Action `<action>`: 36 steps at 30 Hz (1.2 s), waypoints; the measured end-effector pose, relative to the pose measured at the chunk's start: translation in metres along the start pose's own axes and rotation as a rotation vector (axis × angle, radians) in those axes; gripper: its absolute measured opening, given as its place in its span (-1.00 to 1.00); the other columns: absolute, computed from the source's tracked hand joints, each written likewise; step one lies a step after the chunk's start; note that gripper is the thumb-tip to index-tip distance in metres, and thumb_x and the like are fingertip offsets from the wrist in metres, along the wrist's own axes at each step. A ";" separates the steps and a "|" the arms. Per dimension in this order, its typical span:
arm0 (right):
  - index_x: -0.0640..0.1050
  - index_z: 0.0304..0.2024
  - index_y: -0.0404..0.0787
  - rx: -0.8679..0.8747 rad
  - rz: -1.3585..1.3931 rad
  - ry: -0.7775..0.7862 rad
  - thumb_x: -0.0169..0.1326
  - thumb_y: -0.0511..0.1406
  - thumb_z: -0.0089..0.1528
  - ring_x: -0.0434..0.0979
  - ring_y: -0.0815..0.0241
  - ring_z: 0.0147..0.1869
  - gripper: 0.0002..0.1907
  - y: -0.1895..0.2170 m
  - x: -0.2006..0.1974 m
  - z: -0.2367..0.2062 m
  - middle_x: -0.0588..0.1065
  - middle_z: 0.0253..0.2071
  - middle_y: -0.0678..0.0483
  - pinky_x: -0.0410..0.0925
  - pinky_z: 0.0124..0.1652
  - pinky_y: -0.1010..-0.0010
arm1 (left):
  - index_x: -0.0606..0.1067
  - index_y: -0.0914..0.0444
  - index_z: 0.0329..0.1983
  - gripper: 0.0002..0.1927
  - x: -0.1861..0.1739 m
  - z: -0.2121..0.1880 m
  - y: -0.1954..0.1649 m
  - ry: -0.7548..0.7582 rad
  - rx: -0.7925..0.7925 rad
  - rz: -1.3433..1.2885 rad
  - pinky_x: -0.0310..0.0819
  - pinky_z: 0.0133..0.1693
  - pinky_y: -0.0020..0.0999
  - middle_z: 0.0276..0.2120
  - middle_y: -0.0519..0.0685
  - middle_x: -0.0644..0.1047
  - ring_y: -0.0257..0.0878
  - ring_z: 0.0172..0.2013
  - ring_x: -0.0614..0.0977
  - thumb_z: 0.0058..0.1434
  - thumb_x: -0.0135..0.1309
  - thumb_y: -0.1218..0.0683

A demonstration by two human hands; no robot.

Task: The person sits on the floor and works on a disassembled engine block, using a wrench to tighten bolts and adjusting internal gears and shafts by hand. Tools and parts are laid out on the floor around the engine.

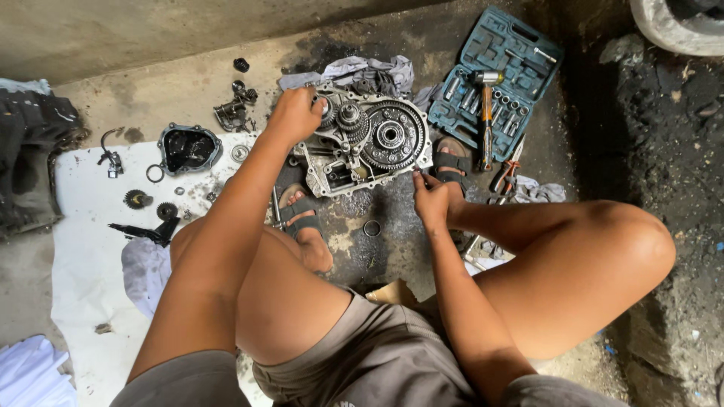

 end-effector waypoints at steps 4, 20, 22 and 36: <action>0.63 -0.14 -0.43 0.090 0.361 0.143 0.14 -0.17 0.35 0.18 0.40 -0.73 -0.63 0.036 0.015 -0.008 0.36 -0.67 0.22 0.02 -0.70 0.47 | 0.55 0.41 0.03 -0.59 -0.009 -0.002 -0.001 -0.050 0.026 -0.072 0.48 -0.06 0.06 -0.26 0.42 0.57 0.29 -0.18 0.63 0.31 0.13 -0.01; 0.58 -0.13 -0.42 -0.117 0.535 0.082 0.04 -0.14 0.41 0.20 0.44 -0.71 -0.60 0.084 0.084 -0.033 0.34 -0.66 0.23 0.05 -0.69 0.51 | 0.52 0.42 0.07 -0.62 -0.006 -0.006 0.000 -0.102 0.036 -0.077 0.48 -0.07 0.08 -0.28 0.40 0.58 0.29 -0.19 0.63 0.33 0.08 0.04; 0.56 -0.15 -0.41 -0.118 0.542 0.070 0.04 -0.15 0.42 0.22 0.44 -0.69 -0.61 0.086 0.085 -0.032 0.37 -0.63 0.21 0.07 -0.69 0.52 | 0.55 0.42 0.05 -0.64 -0.002 -0.004 0.002 -0.135 0.058 -0.086 0.50 -0.05 0.06 -0.28 0.41 0.58 0.29 -0.19 0.64 0.34 0.09 0.04; 0.55 0.08 -0.51 -0.567 0.042 0.098 0.04 -0.19 0.46 0.50 0.44 -0.28 -0.57 0.095 0.091 -0.029 0.58 -0.33 0.09 0.39 -0.26 0.45 | 0.58 0.43 -0.05 -0.66 0.002 -0.001 0.007 -0.158 0.119 -0.081 0.51 -0.11 0.09 -0.33 0.42 0.57 0.33 -0.22 0.62 0.30 0.13 0.04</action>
Point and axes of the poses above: each hand's wrist, its own z-axis towards the middle knuckle, its own x-axis out of the palm, y = z × x, the point moved 2 cm from there along z, towards the middle knuckle
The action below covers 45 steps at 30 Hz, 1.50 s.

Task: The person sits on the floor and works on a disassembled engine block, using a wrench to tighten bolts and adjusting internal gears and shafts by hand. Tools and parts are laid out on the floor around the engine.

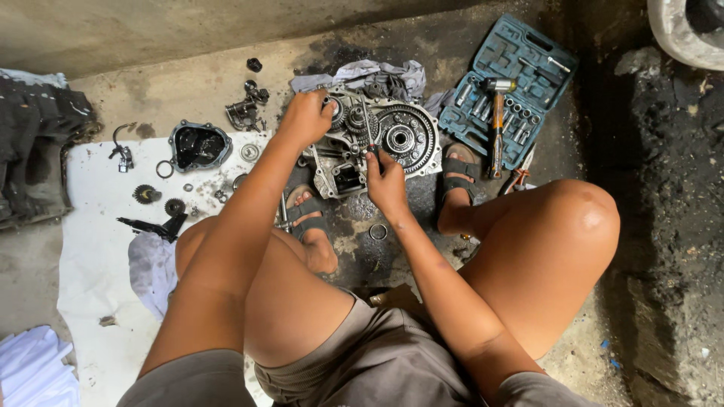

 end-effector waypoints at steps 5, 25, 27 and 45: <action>0.55 0.11 -0.44 0.278 -0.097 0.097 0.04 -0.20 0.37 0.29 0.36 -0.51 -0.57 0.003 -0.009 0.004 0.44 -0.59 0.02 0.22 -0.48 0.37 | 0.56 0.44 0.00 -0.65 -0.002 -0.002 -0.001 0.038 0.030 0.005 0.52 -0.12 0.08 -0.35 0.46 0.55 0.33 -0.25 0.63 0.31 0.12 0.06; 0.60 0.02 -0.38 0.445 0.221 -0.112 0.09 -0.15 0.35 0.25 0.40 -0.59 -0.59 -0.056 -0.023 -0.012 0.39 -0.61 0.21 0.11 -0.57 0.47 | 0.00 0.35 0.54 -0.10 -0.021 0.001 -0.010 0.296 -0.167 0.222 0.46 0.04 0.07 -0.04 0.40 0.55 0.29 -0.02 0.58 0.30 0.07 -0.13; 0.61 0.01 -0.40 0.462 0.175 -0.140 0.09 -0.14 0.38 0.25 0.37 -0.59 -0.58 -0.073 -0.031 -0.009 0.39 -0.59 0.17 0.11 -0.56 0.42 | -0.03 0.36 0.56 -0.05 -0.022 0.000 -0.004 0.364 -0.201 0.229 0.45 0.13 0.00 0.02 0.41 0.53 0.25 0.05 0.59 0.29 0.10 -0.17; 0.47 0.21 -0.36 0.297 -0.269 -0.388 0.18 -0.32 0.27 0.53 -0.12 0.11 -0.53 -0.146 -0.038 0.011 0.47 0.08 -0.22 0.36 0.14 0.18 | 0.22 0.20 0.48 0.12 0.002 0.014 0.026 0.495 -0.100 0.142 0.43 0.15 -0.04 0.19 0.25 0.45 0.15 0.18 0.51 -0.11 0.44 -0.22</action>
Point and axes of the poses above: each hand's wrist, its own z-axis towards the middle knuckle, its own x-axis out of the palm, y = z × x, the point moved 2 cm from there along z, towards the middle knuckle
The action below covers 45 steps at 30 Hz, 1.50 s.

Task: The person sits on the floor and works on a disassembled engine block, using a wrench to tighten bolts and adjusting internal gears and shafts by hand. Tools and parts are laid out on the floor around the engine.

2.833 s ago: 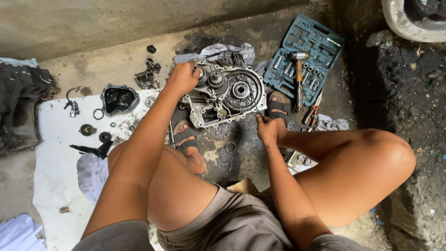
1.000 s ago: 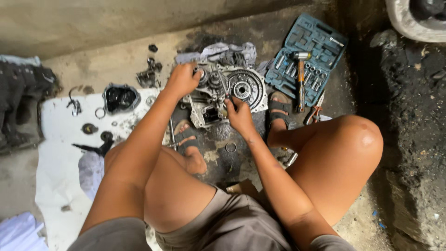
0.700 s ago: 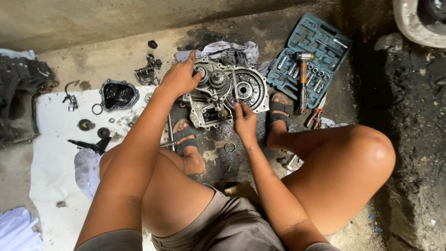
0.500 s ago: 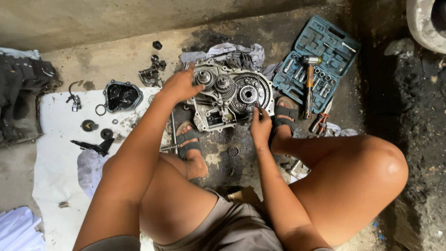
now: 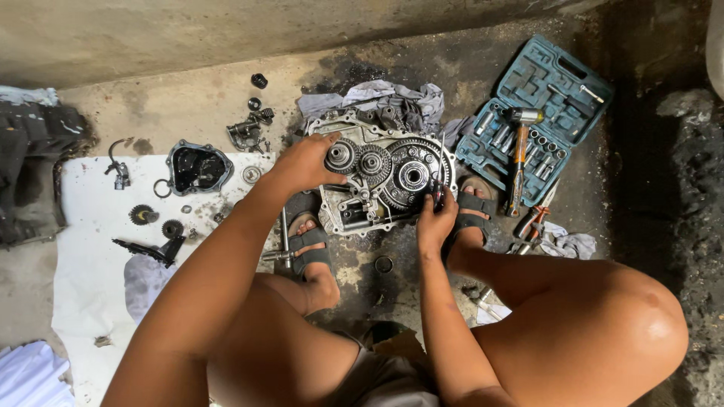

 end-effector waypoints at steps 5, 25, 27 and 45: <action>0.48 0.25 -0.29 -0.067 -0.252 0.016 0.17 -0.39 0.20 0.34 -0.23 0.26 -0.46 0.032 0.004 0.002 0.41 0.13 -0.23 0.22 0.27 0.03 | 0.23 0.02 0.47 0.08 -0.001 0.003 -0.002 0.065 -0.079 0.055 0.44 0.10 0.03 0.21 0.19 0.38 0.14 0.20 0.46 -0.12 0.41 -0.27; 0.36 0.35 -0.35 -0.218 0.057 0.788 0.39 -0.26 0.09 0.43 -0.06 0.40 -0.17 0.182 0.019 0.022 0.43 0.31 -0.19 0.29 0.30 0.26 | 0.40 0.21 0.34 -0.05 -0.002 0.025 0.000 0.101 0.182 0.001 0.50 0.06 -0.07 0.13 0.16 0.43 0.14 0.07 0.55 -0.19 0.49 0.05; 0.38 0.33 -0.36 -0.258 0.047 0.783 0.39 -0.27 0.09 0.44 -0.07 0.40 -0.19 0.182 0.019 0.023 0.43 0.32 -0.20 0.29 0.31 0.26 | 0.40 0.22 0.33 -0.06 -0.001 0.025 0.000 0.103 0.183 0.036 0.50 0.05 -0.05 0.11 0.17 0.44 0.15 0.08 0.54 -0.19 0.49 0.05; 0.34 0.34 -0.39 -0.392 -0.130 0.805 0.38 -0.22 0.12 0.34 -0.25 0.43 -0.17 0.170 0.024 0.027 0.36 0.33 -0.33 0.26 0.31 0.17 | 0.42 0.32 0.27 -0.03 0.005 0.025 -0.006 0.013 0.255 0.033 0.51 0.03 -0.03 0.12 0.37 0.40 0.27 0.06 0.54 -0.28 0.53 0.05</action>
Point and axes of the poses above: each hand's wrist, its own z-axis towards the middle knuckle, its own x-axis out of the palm, y = z × x, the point moved 2 cm from there along z, towards the middle knuckle
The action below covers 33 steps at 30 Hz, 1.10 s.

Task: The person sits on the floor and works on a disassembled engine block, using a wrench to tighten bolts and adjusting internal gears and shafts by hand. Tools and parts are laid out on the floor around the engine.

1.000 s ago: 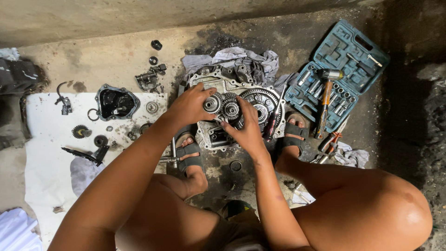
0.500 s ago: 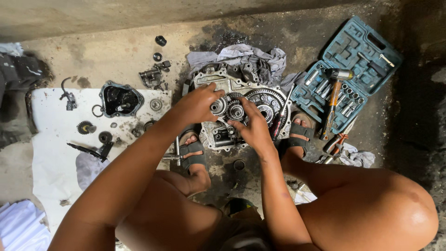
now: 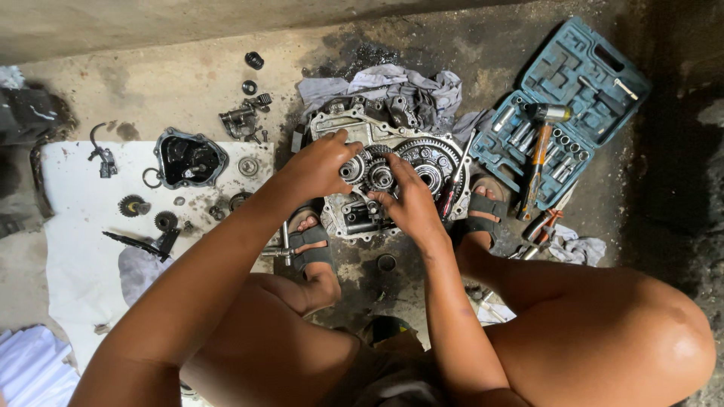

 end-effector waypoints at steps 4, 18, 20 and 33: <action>0.32 0.37 -0.36 0.072 0.051 0.032 0.37 -0.20 0.11 0.40 -0.17 0.40 -0.14 0.006 -0.002 0.001 0.36 0.34 -0.28 0.30 0.30 0.22 | 0.38 0.27 0.33 -0.02 0.001 0.003 0.001 0.101 -0.062 0.032 0.52 0.04 -0.07 0.15 0.35 0.39 0.24 0.11 0.53 -0.21 0.52 0.03; 0.35 0.39 -0.28 0.237 0.342 -0.513 0.16 -0.23 0.27 0.43 -0.09 0.47 -0.34 -0.086 0.000 -0.045 0.43 0.37 -0.18 0.28 0.37 0.23 | 0.08 0.36 0.46 0.32 -0.016 -0.021 0.003 0.102 -0.379 0.251 0.44 0.10 0.02 0.32 0.43 0.21 0.25 0.26 0.37 -0.23 0.55 -0.24; 0.41 0.32 -0.29 0.368 -0.036 -0.559 0.27 -0.22 0.23 0.39 -0.21 0.39 -0.36 -0.112 -0.005 -0.061 0.43 0.28 -0.25 0.24 0.36 0.12 | 0.26 0.34 0.36 0.14 -0.022 -0.034 0.004 0.099 -0.391 0.310 0.47 0.09 0.01 0.31 0.39 0.27 0.22 0.24 0.42 -0.18 0.51 -0.25; 0.52 0.00 -0.39 0.689 -0.183 -0.469 0.12 -0.34 0.10 0.56 -0.41 0.09 -0.58 -0.145 0.004 -0.118 0.55 -0.02 -0.38 0.40 0.10 0.00 | 0.49 0.28 0.22 -0.25 -0.041 -0.114 -0.047 -0.025 -0.439 0.176 0.47 0.08 0.04 0.07 0.27 0.56 0.20 0.07 0.59 0.15 0.23 -0.31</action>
Point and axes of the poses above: each hand's wrist, its own z-axis towards the middle knuckle, its own x-axis out of the palm, y = z × x, the point moved 2 cm from there along z, towards the middle knuckle
